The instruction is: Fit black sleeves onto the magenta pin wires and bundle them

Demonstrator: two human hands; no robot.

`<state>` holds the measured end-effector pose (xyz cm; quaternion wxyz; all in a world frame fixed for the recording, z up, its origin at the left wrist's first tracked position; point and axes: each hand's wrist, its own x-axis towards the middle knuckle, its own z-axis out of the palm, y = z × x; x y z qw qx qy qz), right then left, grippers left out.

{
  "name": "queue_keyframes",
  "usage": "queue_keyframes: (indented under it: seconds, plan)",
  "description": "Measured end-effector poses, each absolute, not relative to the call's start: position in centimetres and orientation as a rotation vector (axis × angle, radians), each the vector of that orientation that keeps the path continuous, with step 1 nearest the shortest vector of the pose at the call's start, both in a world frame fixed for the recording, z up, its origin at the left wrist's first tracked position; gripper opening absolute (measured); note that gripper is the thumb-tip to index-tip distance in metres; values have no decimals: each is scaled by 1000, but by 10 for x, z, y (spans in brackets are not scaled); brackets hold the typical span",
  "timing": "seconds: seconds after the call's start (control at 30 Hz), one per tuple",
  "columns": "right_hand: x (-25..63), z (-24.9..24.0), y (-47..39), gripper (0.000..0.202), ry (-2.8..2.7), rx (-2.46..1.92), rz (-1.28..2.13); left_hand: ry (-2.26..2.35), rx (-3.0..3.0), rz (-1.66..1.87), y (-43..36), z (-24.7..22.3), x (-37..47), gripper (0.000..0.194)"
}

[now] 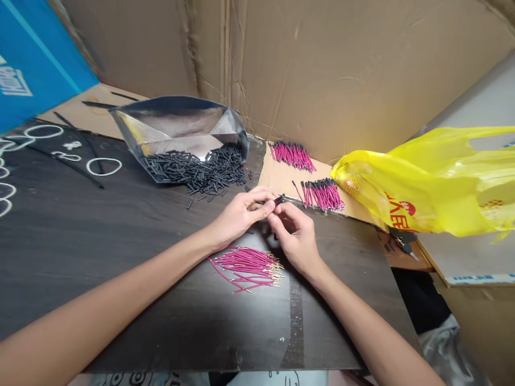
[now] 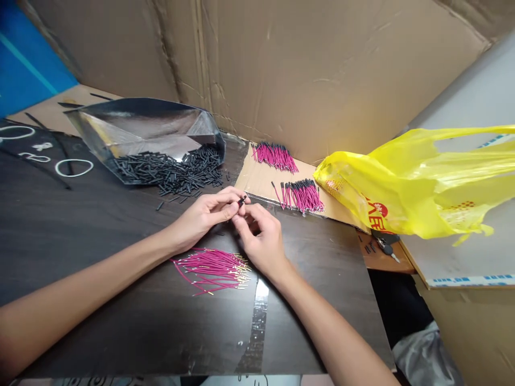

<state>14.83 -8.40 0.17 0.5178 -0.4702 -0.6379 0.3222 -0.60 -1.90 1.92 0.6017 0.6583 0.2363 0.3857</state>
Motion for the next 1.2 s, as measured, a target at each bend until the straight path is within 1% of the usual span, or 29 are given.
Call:
queue_keyframes:
  seconds: [0.1, 0.27, 0.53, 0.73, 0.83, 0.93, 1.1, 1.2]
  plan:
    - [144, 2, -84, 14, -1496, -1110, 719, 502, 1305, 870, -26, 19, -2, 21]
    - [147, -3, -79, 13, -1442, -1101, 838, 500, 1106, 831, -28, 17, 3, 21]
    - [154, 1, -75, 28, -1383, -1051, 1121, 621, 1658, 1010, -15, 16, -6, 16]
    - [148, 2, -78, 29, -1301, -1109, 1146, 781, 1789, 1137, -11, 17, -9, 16]
    - [145, 0, -80, 26, -1341, -1176, 1088, 816, 1715, 1119, -13, 18, -9, 18]
    - [145, -1, -82, 21, -1404, -1208, 994, 803, 1477, 1060, -17, 20, -8, 18]
    - [147, 4, -86, 12, -1582, -1200, 650, 731, 1047, 942, -22, 23, -7, 9]
    - [146, 6, -87, 11, -1634, -1156, 501, 668, 935, 882, -23, 24, -8, 9]
